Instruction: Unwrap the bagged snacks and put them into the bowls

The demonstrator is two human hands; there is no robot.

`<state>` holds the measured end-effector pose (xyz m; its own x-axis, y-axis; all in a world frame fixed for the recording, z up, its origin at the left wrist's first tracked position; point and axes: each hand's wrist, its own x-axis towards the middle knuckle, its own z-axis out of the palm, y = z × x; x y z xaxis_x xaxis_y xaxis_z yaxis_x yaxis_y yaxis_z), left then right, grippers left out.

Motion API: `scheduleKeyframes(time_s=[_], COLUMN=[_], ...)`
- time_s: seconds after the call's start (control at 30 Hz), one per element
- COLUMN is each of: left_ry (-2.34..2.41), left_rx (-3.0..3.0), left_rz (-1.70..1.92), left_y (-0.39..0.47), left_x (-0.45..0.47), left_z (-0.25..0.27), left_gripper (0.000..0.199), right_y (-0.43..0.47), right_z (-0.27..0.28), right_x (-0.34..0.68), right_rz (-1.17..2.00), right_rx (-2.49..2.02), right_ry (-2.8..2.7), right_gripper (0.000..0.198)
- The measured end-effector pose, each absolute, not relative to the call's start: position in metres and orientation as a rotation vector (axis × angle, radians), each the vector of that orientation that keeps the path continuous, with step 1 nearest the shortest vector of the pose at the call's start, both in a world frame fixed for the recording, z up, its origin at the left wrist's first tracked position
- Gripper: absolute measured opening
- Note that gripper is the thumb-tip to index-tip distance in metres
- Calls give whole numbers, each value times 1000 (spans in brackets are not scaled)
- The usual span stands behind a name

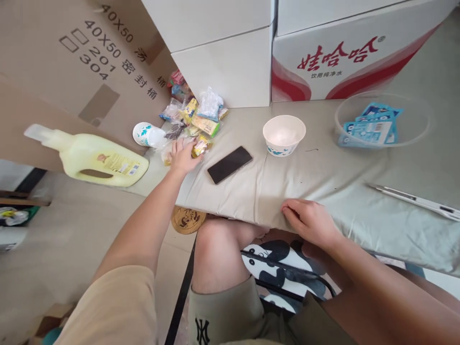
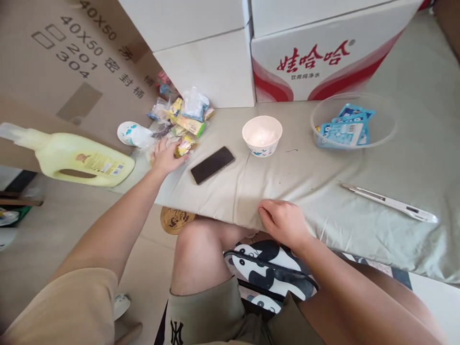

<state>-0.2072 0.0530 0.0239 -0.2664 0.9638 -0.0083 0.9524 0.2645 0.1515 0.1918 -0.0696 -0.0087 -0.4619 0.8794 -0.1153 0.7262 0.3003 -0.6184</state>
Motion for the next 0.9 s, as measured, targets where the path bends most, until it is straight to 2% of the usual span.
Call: scheduleKeyframes(time_s=[0.07,0.17,0.3,0.37,0.43,0.57,0.67,0.73,0.9], left_ry=[2435,2382,2034,1646,1299,925,810,763,929], left_rx=[1967,2036,1486,1091,836,649,589,616,1136], left_rz=[297,636,1248,1276,1059,583,575,634,921], left_y=[51,51,41,26,6,-22,-20,-14,-2], left_x=[-198,-185,-149,-116,-76,1,36,47,59], left_z=[32,49,69,72,68,41,20,10,-11], left_gripper=[52,41,25,21,25,31,34,46,64], right_y=[-69,-72,-80,-82,-80,-69,-59,-53,-45], right_z=[-10,-12,-12,-12,-13,-11,-8,-7,-5], right_x=[187,185,196,205,217,238,246,246,244], right_rz=[828,790,931,984,994,1058,1184,1203,1221], right_rx=[-1528,-1533,-1364,-1312,-1276,-1141,-1188,-1289,-1393], right_ry=[-2336,-2308,-2166,-2032,-1852,-1490,-1320,-1223,-1179], right_gripper=[32,31,29,23,23,61,50,37,28])
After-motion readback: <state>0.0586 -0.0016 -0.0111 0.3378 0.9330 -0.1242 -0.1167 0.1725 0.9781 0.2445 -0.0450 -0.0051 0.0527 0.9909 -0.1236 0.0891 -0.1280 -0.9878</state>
